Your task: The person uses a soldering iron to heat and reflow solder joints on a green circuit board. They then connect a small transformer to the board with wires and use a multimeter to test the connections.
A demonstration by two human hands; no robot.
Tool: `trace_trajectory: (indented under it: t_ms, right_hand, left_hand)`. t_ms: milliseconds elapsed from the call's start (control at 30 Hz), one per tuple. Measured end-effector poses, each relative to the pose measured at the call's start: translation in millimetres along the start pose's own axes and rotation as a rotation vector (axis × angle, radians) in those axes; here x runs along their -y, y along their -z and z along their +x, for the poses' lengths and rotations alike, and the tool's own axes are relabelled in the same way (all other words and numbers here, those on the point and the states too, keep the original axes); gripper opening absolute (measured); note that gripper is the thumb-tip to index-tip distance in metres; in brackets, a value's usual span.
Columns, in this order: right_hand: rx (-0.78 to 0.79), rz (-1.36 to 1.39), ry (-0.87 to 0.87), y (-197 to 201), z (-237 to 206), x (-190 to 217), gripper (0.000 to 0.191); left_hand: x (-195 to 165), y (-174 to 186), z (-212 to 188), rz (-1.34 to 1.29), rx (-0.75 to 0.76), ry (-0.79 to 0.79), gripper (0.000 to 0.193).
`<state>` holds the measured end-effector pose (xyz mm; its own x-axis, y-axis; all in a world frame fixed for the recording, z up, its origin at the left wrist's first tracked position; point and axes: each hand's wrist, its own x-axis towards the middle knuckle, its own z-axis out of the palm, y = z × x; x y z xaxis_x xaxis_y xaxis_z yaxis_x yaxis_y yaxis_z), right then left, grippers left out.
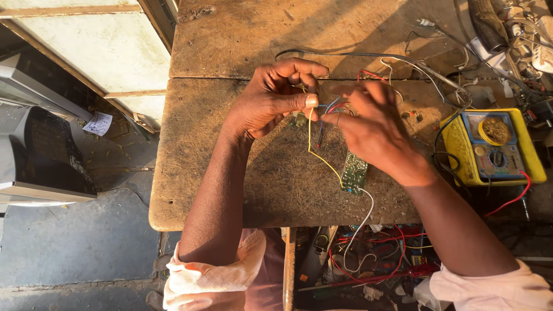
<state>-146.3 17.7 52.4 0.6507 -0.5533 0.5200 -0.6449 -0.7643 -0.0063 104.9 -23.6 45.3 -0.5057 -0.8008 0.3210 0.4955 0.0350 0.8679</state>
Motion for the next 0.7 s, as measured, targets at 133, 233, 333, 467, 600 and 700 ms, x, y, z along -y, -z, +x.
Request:
trace_trajectory:
  t_ms: [133,233,333,467,600,700]
  right_hand:
    - [0.064,-0.177,0.120,-18,11,7,0.034]
    - [0.061,-0.140,0.139,-21,13,6,0.027]
    - [-0.021,-0.001,0.099,-15,10,-4,0.024]
    - [-0.108,0.012,-0.160,-12,15,-37,0.023]
    - [-0.240,0.159,-0.469,-27,32,-73,0.026]
    - [-0.270,0.350,-0.574,-37,33,-83,0.037]
  left_hand:
    - [-1,2,0,0.060,0.001,0.015,0.044]
    - [0,2,2,0.088,0.015,0.011,0.045]
    - [-2,2,1,0.074,0.027,0.022,0.049]
    - [-8,2,0,0.083,0.013,0.022,0.055]
    - [-16,2,0,0.151,-0.009,0.019,0.058]
    - [-19,2,1,0.152,-0.056,0.061,0.063]
